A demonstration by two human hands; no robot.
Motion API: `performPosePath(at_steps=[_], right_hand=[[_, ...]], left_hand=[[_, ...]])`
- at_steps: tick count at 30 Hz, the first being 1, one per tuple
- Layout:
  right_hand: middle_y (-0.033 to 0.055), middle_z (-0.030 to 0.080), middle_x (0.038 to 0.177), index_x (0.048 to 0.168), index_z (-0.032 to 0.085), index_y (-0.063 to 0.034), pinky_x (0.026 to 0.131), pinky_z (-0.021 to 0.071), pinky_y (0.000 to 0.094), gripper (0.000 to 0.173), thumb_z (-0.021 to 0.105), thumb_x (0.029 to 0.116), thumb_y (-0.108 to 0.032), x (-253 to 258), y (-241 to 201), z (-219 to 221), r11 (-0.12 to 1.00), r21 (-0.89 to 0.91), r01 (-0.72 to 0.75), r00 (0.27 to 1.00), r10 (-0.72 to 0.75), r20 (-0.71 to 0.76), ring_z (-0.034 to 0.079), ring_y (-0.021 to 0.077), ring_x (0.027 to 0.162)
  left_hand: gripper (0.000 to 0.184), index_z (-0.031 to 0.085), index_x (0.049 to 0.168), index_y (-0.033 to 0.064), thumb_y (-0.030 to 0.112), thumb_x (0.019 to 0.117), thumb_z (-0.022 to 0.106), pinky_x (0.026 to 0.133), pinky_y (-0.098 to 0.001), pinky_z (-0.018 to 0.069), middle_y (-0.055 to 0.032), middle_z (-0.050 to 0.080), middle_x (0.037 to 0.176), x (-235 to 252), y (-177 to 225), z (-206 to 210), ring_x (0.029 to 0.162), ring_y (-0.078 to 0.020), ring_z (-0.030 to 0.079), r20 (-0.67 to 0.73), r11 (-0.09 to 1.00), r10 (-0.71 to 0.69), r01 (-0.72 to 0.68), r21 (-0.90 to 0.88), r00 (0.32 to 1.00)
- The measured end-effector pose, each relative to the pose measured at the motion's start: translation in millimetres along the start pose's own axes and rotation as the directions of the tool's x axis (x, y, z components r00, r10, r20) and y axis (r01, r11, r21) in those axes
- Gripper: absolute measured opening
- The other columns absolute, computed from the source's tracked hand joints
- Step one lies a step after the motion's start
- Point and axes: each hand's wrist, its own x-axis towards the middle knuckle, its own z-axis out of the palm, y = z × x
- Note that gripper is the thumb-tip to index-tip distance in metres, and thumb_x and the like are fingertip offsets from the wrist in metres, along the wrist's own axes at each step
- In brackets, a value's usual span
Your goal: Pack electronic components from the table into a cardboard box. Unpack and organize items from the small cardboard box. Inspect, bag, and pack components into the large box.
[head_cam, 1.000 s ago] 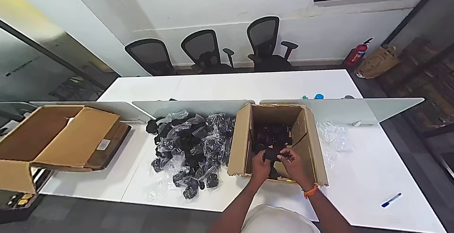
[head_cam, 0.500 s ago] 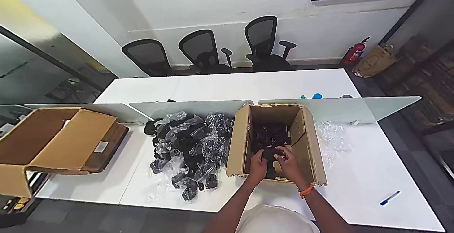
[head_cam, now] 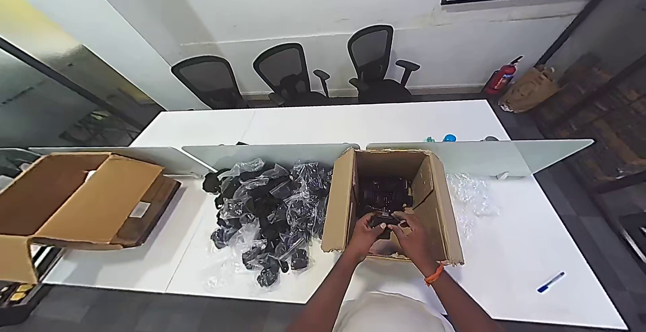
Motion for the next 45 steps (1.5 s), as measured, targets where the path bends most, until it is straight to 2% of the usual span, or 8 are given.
performPosePath(at_steps=[5, 11, 18, 22, 29, 34, 40, 45], right_hand=[[0.0037, 0.074, 0.110, 0.102, 0.078, -0.0103, 0.101, 0.0540, 0.0364, 0.020, 0.079, 0.0829, -0.014, -7, 6, 5, 0.972, -0.068, 0.226, 0.970, -0.231, -0.077, 0.066, 0.0188, 0.113], [0.0014, 0.073, 0.115, 0.097, 0.077, -0.0110, 0.107, 0.0490, 0.0366, 0.011, 0.073, 0.0866, -0.010, -6, 2, 3, 0.953, -0.072, 0.295, 0.956, -0.294, 0.028, 0.062, 0.0193, 0.119], [0.0140, 0.054, 0.148, 0.101, 0.076, -0.0063, 0.115, 0.0453, 0.0369, 0.015, 0.073, 0.0897, -0.016, 0, -2, -3, 0.963, 0.217, 0.158, 0.965, -0.197, 0.171, 0.049, 0.0219, 0.141], [0.0180, 0.056, 0.146, 0.092, 0.071, -0.0029, 0.105, 0.0536, 0.0357, 0.012, 0.070, 0.0922, -0.015, 3, 4, 0, 0.913, 0.407, 0.037, 0.972, -0.127, 0.196, 0.056, 0.0237, 0.134], [0.0142, 0.058, 0.143, 0.148, 0.041, -0.0011, 0.104, 0.0551, 0.0391, 0.072, 0.076, 0.0853, -0.003, 4, 1, -11, 0.725, 0.586, -0.363, 0.908, 0.132, 0.398, 0.060, 0.0242, 0.127], [0.0159, 0.064, 0.132, 0.144, 0.049, 0.0013, 0.103, 0.0564, 0.0420, 0.056, 0.069, 0.0915, -0.002, -1, -7, -20, 0.645, 0.596, -0.478, 0.848, 0.162, 0.505, 0.065, 0.0261, 0.120], [0.0164, 0.068, 0.125, 0.138, 0.055, 0.0032, 0.097, 0.0592, 0.0405, 0.053, 0.071, 0.0876, 0.005, 17, -9, -16, 0.656, 0.572, -0.492, 0.851, 0.223, 0.476, 0.069, 0.0253, 0.112], [0.0176, 0.069, 0.119, 0.138, 0.056, 0.0020, 0.086, 0.0628, 0.0396, 0.059, 0.079, 0.0843, -0.002, 87, 9, 3, 0.769, 0.380, -0.514, 0.846, 0.382, 0.371, 0.072, 0.0238, 0.100]], left_hand=[[0.057, 0.044, 0.144, -0.0052, -0.004, 0.0917, 0.067, 0.096, -0.0413, 0.0577, -0.0173, 0.066, 0.127, -2, 1, -5, 0.109, -0.0248, 0.068, 0.151, 0.997, 0.055, -0.046, -0.067, 0.987], [0.048, 0.039, 0.150, -0.0024, 0.008, 0.1054, 0.054, 0.093, -0.0474, 0.0595, -0.0217, 0.066, 0.124, 1, -1, -5, 0.105, -0.0306, 0.070, 0.087, 0.988, -0.003, 0.017, -0.155, 0.996], [0.061, 0.034, 0.155, 0.0003, -0.004, 0.0987, 0.057, 0.092, -0.0446, 0.0593, -0.0201, 0.065, 0.128, 1, -3, -7, 0.105, -0.0275, 0.070, 0.025, 0.982, 0.062, -0.057, -0.178, 0.998], [0.064, 0.039, 0.152, -0.0036, -0.011, 0.0920, 0.059, 0.093, -0.0387, 0.0582, -0.0184, 0.065, 0.129, -1, -4, -5, 0.104, -0.0217, 0.069, 0.051, 0.988, 0.144, -0.140, -0.068, 0.988], [0.062, 0.051, 0.145, -0.0041, -0.014, 0.0855, 0.066, 0.095, -0.0374, 0.0595, -0.0169, 0.066, 0.131, -9, 2, 2, 0.109, -0.0213, 0.070, -0.014, 0.986, 0.165, -0.165, 0.039, 0.986], [0.061, 0.057, 0.138, -0.0076, -0.013, 0.0798, 0.075, 0.097, -0.0366, 0.0593, -0.0169, 0.066, 0.133, -14, -1, 2, 0.112, -0.0200, 0.069, -0.023, 0.948, 0.281, -0.274, 0.163, 0.959], [0.057, 0.062, 0.139, 0.0028, 0.018, 0.0870, 0.080, 0.108, -0.0369, 0.0519, -0.0126, 0.067, 0.132, -19, 8, -5, 0.121, -0.0180, 0.065, -0.071, 0.727, 0.335, -0.210, 0.654, 0.940], [0.032, 0.072, 0.125, 0.0114, 0.024, 0.0967, 0.064, 0.115, -0.0585, 0.0383, -0.0083, 0.063, 0.141, -11, 2, -42, 0.138, -0.0326, 0.052, -0.046, 0.299, 0.662, -0.207, 0.931, 0.748]])
